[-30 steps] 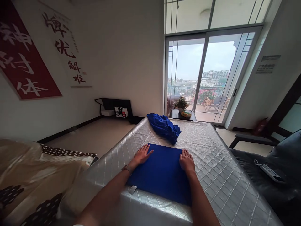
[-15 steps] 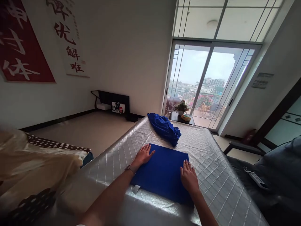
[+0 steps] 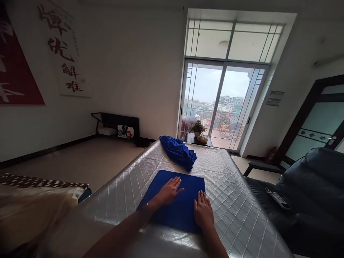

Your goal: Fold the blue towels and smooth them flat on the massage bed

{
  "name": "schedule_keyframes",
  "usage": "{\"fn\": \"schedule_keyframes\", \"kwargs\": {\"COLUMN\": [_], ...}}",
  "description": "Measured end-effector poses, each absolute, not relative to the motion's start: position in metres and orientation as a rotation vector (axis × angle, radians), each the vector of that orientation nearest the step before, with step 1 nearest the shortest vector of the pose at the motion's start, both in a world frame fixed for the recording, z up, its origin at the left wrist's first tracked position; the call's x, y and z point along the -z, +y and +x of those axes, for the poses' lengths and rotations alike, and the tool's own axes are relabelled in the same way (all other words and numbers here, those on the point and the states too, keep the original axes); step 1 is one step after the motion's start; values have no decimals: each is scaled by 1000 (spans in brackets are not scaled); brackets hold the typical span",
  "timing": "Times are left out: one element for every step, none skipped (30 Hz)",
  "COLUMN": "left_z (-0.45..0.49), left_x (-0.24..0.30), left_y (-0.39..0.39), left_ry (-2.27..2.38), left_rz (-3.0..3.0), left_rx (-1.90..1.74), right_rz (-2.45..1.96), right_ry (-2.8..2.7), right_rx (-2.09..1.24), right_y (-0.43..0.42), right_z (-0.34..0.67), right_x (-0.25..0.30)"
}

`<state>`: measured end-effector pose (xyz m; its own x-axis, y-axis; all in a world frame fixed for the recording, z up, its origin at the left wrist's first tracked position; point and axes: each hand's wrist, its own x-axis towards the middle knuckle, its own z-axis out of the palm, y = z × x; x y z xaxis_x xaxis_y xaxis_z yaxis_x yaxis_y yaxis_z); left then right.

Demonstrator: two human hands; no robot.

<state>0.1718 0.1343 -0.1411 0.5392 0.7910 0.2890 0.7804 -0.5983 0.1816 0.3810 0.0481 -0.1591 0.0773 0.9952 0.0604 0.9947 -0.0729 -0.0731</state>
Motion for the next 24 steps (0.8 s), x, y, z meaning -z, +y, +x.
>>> {"fn": "schedule_keyframes", "kwargs": {"left_z": [190, 208, 225, 238, 248, 253, 254, 251, 243, 231, 216, 198, 179, 159, 138, 119, 102, 88, 77, 69, 65, 63, 62, 63], "left_x": [145, 149, 153, 157, 159, 160, 161, 161, 161, 160, 160, 160, 160, 160, 160, 159, 158, 157, 157, 156, 156, 156, 156, 157], "left_y": [122, 110, 99, 89, 81, 75, 72, 70, 70, 70, 71, 72, 72, 73, 73, 72, 71, 69, 66, 64, 62, 60, 59, 57], "left_ry": [1273, 1173, 1106, 1070, 1060, 1065, 1078, 1095, 1113, 1133, 1164, 1211, 1271, 1340, 1416, 1500, 1581, 1644, 1686, 1707, 1712, 1708, 1707, 1711], "left_rz": [2768, 2792, 2796, 2784, 2760, 2731, 2703, 2680, 2665, 2657, 2650, 2640, 2625, 2605, 2580, 2549, 2520, 2497, 2485, 2481, 2484, 2489, 2492, 2493], "left_rx": [-532, -537, -546, -552, -553, -541, -522, -502, -481, -459, -442, -428, -413, -392, -367, -335, -299, -265, -240, -225, -221, -224, -234, -243], "right_rz": [-2225, -2215, -2206, -2201, -2198, -2195, -2190, -2181, -2169, -2167, -2175, -2191, -2210, -2223, -2232, -2236, -2237, -2237, -2238, -2242, -2245, -2243, -2236, -2222], "right_ry": [-2089, -2115, -2142, -2166, -2183, -2198, -2209, -2219, -2224, -2213, -2186, -2148, -2111, -2087, -2078, -2080, -2089, -2094, -2093, -2083, -2070, -2060, -2054, -2054], "right_rx": [-7, -1, 12, 28, 45, 60, 69, 72, 68, 60, 50, 39, 28, 19, 14, 10, 11, 14, 17, 17, 21, 32, 53, 84], "right_y": [47, 45, 44, 42, 40, 40, 39, 40, 41, 42, 43, 44, 45, 46, 46, 46, 46, 45, 45, 44, 44, 42, 39, 35], "right_z": [381, 382, 382, 383, 384, 384, 384, 384, 384, 384, 384, 383, 383, 382, 381, 380, 379, 378, 377, 376, 376, 375, 374, 373], "right_x": [159, 159, 158, 157, 156, 155, 154, 154, 154, 154, 155, 156, 156, 157, 157, 157, 156, 154, 153, 151, 149, 147, 145, 144]}}
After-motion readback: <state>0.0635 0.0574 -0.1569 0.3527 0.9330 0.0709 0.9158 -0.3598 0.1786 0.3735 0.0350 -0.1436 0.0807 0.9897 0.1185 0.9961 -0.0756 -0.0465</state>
